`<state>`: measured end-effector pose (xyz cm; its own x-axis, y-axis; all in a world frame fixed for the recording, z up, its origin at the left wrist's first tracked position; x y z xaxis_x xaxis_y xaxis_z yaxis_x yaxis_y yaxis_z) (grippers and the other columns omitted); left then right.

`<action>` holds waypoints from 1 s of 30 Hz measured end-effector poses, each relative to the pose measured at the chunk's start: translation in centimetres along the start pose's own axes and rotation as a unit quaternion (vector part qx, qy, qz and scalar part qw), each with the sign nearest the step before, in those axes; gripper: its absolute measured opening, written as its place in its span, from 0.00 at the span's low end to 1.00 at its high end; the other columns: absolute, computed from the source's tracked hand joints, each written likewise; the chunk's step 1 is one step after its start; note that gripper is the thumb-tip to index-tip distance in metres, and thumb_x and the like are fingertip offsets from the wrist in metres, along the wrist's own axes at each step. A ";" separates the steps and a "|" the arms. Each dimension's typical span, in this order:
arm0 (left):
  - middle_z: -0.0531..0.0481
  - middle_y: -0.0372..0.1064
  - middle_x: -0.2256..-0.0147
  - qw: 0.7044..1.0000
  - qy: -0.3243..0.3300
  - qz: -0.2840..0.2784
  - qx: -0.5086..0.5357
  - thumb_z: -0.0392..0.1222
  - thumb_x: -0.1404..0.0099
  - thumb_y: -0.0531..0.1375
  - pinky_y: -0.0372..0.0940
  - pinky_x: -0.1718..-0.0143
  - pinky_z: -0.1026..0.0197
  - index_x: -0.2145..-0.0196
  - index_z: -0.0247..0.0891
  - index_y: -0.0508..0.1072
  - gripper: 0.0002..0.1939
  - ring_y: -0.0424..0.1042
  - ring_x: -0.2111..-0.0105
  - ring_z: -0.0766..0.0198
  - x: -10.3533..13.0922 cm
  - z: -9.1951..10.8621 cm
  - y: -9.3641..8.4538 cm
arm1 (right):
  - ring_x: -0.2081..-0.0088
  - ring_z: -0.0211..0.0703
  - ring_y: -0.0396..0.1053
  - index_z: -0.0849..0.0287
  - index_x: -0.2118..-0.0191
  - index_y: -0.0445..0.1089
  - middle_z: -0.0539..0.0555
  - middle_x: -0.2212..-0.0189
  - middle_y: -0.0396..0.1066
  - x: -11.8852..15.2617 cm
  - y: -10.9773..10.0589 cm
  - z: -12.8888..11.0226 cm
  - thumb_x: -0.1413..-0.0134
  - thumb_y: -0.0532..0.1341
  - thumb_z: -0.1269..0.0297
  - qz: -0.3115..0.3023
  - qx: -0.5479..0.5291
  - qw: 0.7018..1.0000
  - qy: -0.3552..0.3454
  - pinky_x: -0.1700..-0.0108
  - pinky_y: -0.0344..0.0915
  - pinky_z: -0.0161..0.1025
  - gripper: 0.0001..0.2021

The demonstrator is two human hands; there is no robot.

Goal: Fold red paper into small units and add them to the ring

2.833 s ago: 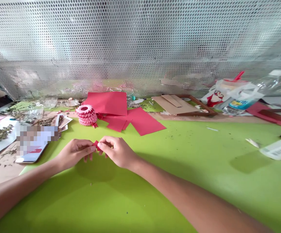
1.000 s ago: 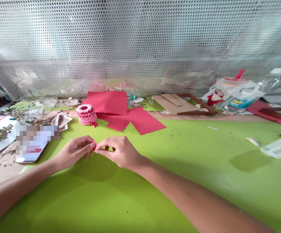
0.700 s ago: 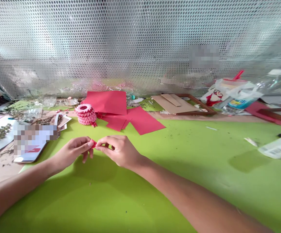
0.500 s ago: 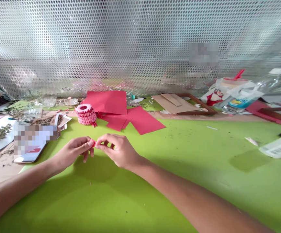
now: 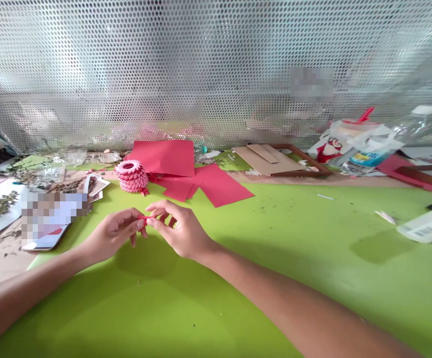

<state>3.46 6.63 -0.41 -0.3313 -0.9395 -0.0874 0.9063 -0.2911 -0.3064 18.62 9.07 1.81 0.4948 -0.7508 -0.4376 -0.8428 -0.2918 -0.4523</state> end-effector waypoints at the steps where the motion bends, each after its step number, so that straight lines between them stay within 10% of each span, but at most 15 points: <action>1: 0.48 0.73 0.68 1.000 0.004 -0.001 -0.009 0.53 0.30 0.55 0.66 0.71 0.64 0.64 0.36 0.69 0.15 0.68 0.74 0.67 0.0 -0.1 0.0 | 0.63 0.41 0.75 0.56 0.54 0.72 0.54 0.65 0.77 0.0 0.0 0.0 0.39 0.62 0.61 0.002 0.004 1.000 0.001 0.68 0.69 0.32 0.10; 21: 0.50 0.72 0.69 0.999 -0.014 -0.007 -0.052 0.49 0.29 0.53 0.65 0.70 0.63 0.64 0.37 0.69 0.13 0.70 0.73 0.66 0.3 0.0 -0.3 | 0.70 0.38 0.72 0.62 0.60 0.72 0.55 0.69 0.76 0.0 0.2 0.7 0.34 0.54 0.56 -0.082 -0.107 0.988 0.078 0.68 0.67 0.34 0.15; 30: 0.52 0.68 0.73 0.996 -0.005 -0.022 -0.089 0.49 0.29 0.51 0.62 0.71 0.65 0.65 0.37 0.68 0.14 0.68 0.75 0.66 0.5 0.0 0.1 | 0.72 0.36 0.70 0.60 0.63 0.73 0.51 0.72 0.75 0.2 0.8 0.0 0.37 0.59 0.59 -0.096 0.005 0.995 0.020 0.70 0.63 0.31 0.10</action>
<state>3.40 6.14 -0.47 -0.3663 -0.9285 -0.0606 0.8294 -0.2962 -0.4737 18.02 8.62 1.35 0.6376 -0.7043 -0.3120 -0.7313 -0.4262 -0.5325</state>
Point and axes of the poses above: each hand's wrist, its own x-axis away from the middle knuckle, its own y-axis out of the palm, z = x × y, the point moved 6 cm from there along -x, towards the middle knuckle
